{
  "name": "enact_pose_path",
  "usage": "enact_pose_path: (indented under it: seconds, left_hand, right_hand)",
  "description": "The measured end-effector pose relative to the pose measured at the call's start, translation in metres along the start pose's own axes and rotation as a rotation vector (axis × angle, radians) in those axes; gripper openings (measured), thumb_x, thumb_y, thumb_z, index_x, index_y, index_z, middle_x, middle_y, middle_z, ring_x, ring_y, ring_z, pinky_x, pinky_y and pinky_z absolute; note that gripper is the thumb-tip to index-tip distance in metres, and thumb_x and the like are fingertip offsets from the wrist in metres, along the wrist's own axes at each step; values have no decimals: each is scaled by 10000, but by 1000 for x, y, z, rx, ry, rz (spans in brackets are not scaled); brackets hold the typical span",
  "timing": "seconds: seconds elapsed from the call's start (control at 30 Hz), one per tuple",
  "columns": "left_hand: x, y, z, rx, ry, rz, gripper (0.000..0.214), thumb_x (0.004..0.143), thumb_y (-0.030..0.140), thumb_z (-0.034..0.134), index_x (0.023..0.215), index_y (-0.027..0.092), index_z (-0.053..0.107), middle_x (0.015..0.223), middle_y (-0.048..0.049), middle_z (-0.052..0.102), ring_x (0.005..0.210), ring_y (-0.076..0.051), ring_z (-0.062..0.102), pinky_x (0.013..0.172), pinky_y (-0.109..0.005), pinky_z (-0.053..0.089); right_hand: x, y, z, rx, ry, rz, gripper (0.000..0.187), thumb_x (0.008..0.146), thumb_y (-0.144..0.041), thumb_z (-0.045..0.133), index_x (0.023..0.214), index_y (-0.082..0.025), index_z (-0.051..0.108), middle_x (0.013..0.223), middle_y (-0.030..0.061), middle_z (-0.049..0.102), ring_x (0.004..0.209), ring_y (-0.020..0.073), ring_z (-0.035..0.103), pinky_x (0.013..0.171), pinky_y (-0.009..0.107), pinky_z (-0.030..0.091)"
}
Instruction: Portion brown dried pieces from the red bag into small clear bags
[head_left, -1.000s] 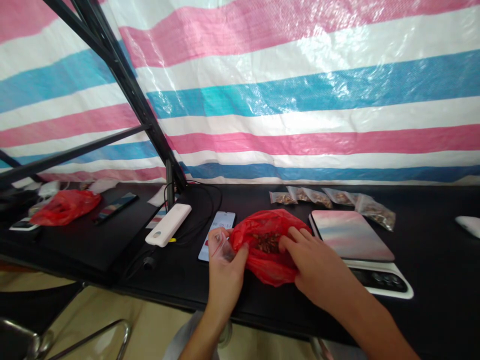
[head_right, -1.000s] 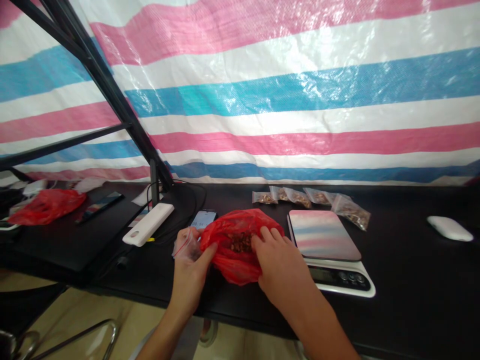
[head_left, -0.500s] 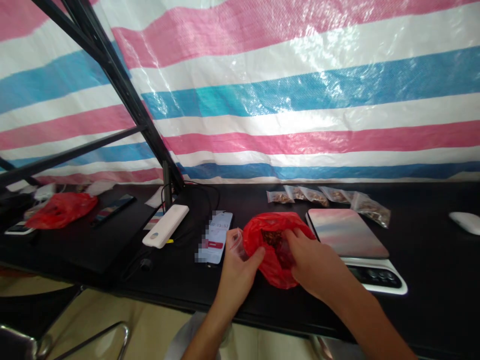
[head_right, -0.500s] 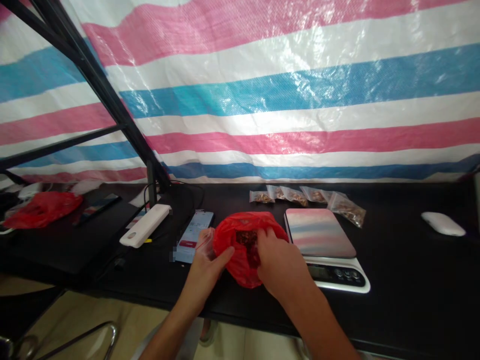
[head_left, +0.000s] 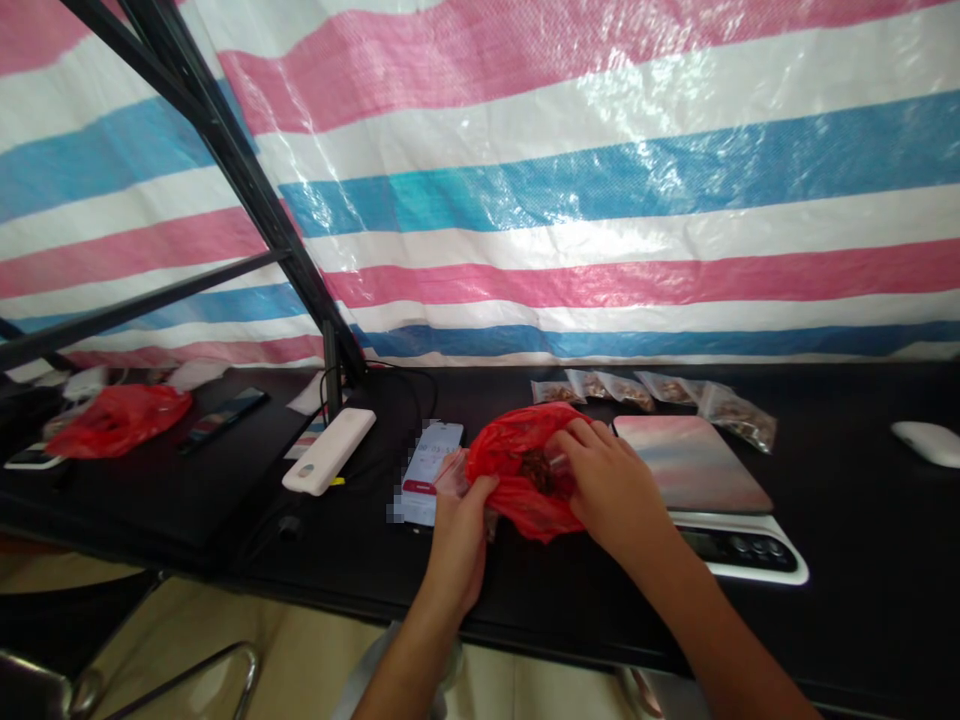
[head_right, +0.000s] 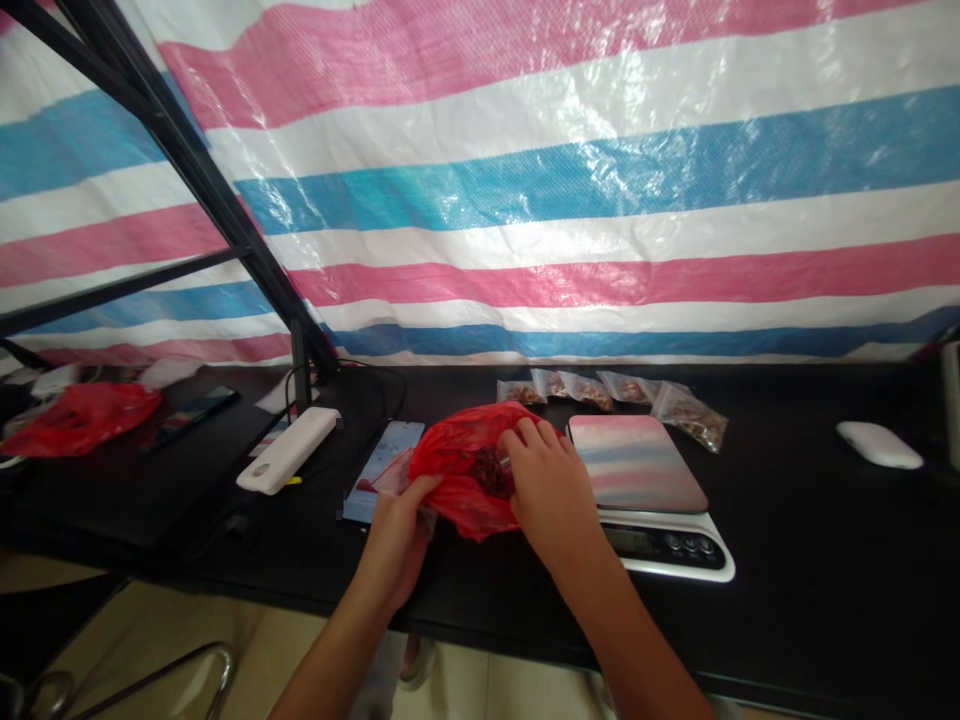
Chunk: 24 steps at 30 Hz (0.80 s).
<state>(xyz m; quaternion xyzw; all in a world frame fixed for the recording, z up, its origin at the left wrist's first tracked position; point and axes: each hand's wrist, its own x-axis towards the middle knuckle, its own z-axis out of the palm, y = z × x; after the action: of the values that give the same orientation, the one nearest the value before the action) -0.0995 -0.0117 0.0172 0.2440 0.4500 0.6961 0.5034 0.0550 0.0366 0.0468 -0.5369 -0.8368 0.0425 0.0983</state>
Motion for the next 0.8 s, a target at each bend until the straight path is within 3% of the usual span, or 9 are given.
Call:
enact_pose_path:
  seconds: [0.17,0.33,0.5,0.63,0.7,0.8]
  left_hand:
    - [-3,5,-1,-65,14,-66,286,649,156,734,927,176,667,913,-3,733,892,-191,706,845,-293,520]
    - [2,-2,-1,-68,-17,-49,265,625,142,733,881,172,671,831,14,711,780,-160,690,758,-264,518]
    - [6,-7,2,-120,-4,-136,251,598,144,714,835,173,639,774,20,684,670,-134,648,640,-234,478]
    - [7,-5,0,-123,18,-144,258,601,172,707,846,173,625,790,23,673,657,-129,624,706,-266,507]
    - [7,-3,-1,-58,17,-88,258,637,195,719,875,174,623,826,16,673,709,-143,635,765,-285,513]
    - [6,-1,-4,222,2,148,262,723,256,756,920,186,598,874,8,658,813,-163,635,824,-289,497]
  right_hand:
    - [-3,-3,-3,46,-74,44,392,749,-20,576,1116,-135,650,1205,141,677,1185,302,558,991,393,407]
    - [-2,-2,2,104,-94,24,379,784,-41,578,1144,-138,640,1210,138,678,1165,288,578,969,374,412]
    - [-1,0,6,193,-83,-31,403,781,-21,564,1155,-143,650,1225,131,682,1160,257,595,977,350,419]
    - [-1,2,8,351,-67,-9,371,765,-16,570,1089,-165,672,1166,102,716,1134,235,628,967,331,432]
    - [-1,4,10,447,-73,32,347,780,-21,563,1068,-180,675,1108,79,737,1065,224,661,927,324,453]
    - [-1,9,11,640,-95,68,378,821,-27,525,1127,-203,659,1047,51,755,971,202,696,869,317,490]
